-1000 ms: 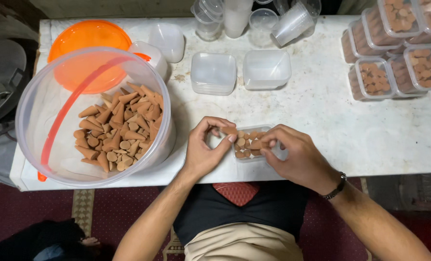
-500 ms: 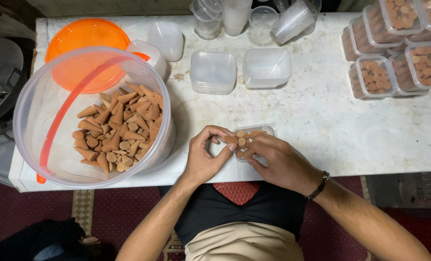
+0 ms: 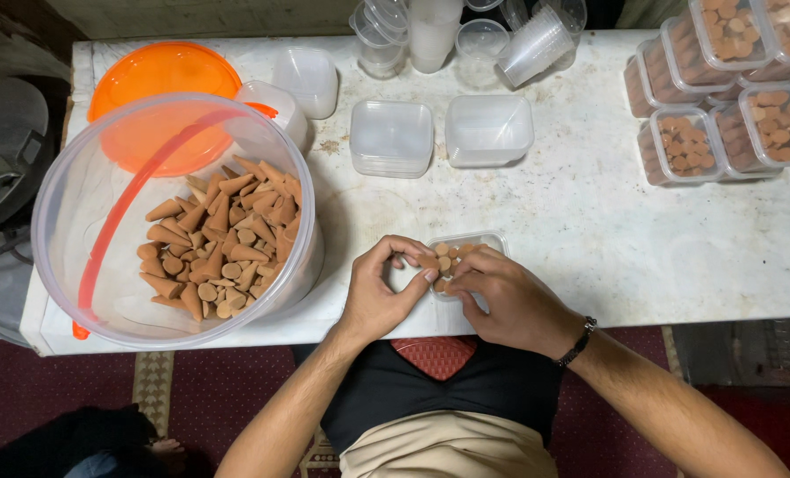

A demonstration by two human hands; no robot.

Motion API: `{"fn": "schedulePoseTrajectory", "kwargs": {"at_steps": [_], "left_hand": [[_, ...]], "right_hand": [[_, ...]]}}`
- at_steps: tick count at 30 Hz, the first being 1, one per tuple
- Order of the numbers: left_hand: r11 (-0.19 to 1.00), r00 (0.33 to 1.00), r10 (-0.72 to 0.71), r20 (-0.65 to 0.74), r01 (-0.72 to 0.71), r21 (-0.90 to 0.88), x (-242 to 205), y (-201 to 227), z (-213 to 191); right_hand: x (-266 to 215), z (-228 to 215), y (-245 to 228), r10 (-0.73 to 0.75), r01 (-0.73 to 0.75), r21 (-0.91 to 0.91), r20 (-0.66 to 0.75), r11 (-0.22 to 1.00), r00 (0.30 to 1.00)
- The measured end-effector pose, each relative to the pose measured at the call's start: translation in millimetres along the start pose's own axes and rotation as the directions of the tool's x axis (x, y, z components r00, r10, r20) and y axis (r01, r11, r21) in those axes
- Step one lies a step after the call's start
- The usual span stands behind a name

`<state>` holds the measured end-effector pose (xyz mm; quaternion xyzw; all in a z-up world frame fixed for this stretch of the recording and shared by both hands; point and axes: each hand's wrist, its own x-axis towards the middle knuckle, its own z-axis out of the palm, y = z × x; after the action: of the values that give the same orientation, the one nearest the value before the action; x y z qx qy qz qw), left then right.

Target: The person takes brown incense cones from a large tub and places them one by one into small plastic containers on a workshop table.

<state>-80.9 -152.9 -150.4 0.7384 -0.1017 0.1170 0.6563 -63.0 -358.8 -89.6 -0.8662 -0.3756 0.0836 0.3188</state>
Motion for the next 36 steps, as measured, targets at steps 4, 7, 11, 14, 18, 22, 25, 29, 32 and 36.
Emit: {"fn": "schedulePoseTrajectory", "kwargs": {"at_steps": [4, 7, 11, 14, 18, 22, 25, 29, 32, 36], "left_hand": [[1.0, 1.0, -0.002, 0.015, 0.002, 0.002, 1.0, 6.3, 2.5], [1.0, 1.0, 0.005, 0.006, -0.005, -0.01, 2.7, 16.5, 5.8], [0.994, 0.999, -0.025, 0.041, 0.029, -0.104, 6.2, 29.4, 11.8], [0.985, 0.997, -0.055, 0.048, 0.062, -0.159, 7.4, 24.3, 18.1], [0.981, 0.994, -0.084, 0.063, 0.094, -0.17, 5.6, 20.6, 21.5], [0.981, 0.99, 0.086, 0.111, -0.103, 0.162, 3.1, 30.4, 4.2], [0.857, 0.954, 0.184, 0.235, -0.273, 0.437, -4.2, 24.3, -1.9], [0.786, 0.931, 0.21, 0.297, -0.342, 0.516, -7.3, 23.5, -2.1], [0.76, 0.926, 0.233, 0.297, -0.364, 0.539, -6.0, 18.2, -0.5], [0.727, 0.917, 0.237, 0.32, -0.386, 0.568, -1.2, 19.1, 2.5]], "right_hand": [[-2.2, -6.8, -0.4, -0.013, 0.014, 0.039, -0.02, 0.999, 1.0], [-8.0, -10.1, 8.4, 0.072, -0.043, 0.184, -0.153, 0.982, 0.986], [-11.3, -4.9, 14.6, 0.192, -0.005, 0.662, -0.211, 0.749, 0.958], [-9.8, 2.7, 17.9, 0.226, 0.021, 0.796, -0.197, 0.605, 0.954], [-12.6, 7.1, 25.6, 0.266, 0.017, 0.86, -0.177, 0.511, 0.948], [-13.6, -11.6, 31.7, 0.3, 0.021, 0.786, -0.261, 0.618, 0.917], [-9.0, -29.0, 25.9, 0.17, -0.041, 0.352, -0.344, 0.935, 0.924], [-2.9, -20.4, 25.3, 0.062, -0.05, 0.052, -0.263, 0.997, 0.963], [-2.0, -10.6, 33.4, 0.013, -0.027, -0.068, -0.2, 0.997, 0.98], [-0.1, -2.0, 41.0, -0.022, -0.001, -0.187, -0.12, 0.982, 0.993]]}}
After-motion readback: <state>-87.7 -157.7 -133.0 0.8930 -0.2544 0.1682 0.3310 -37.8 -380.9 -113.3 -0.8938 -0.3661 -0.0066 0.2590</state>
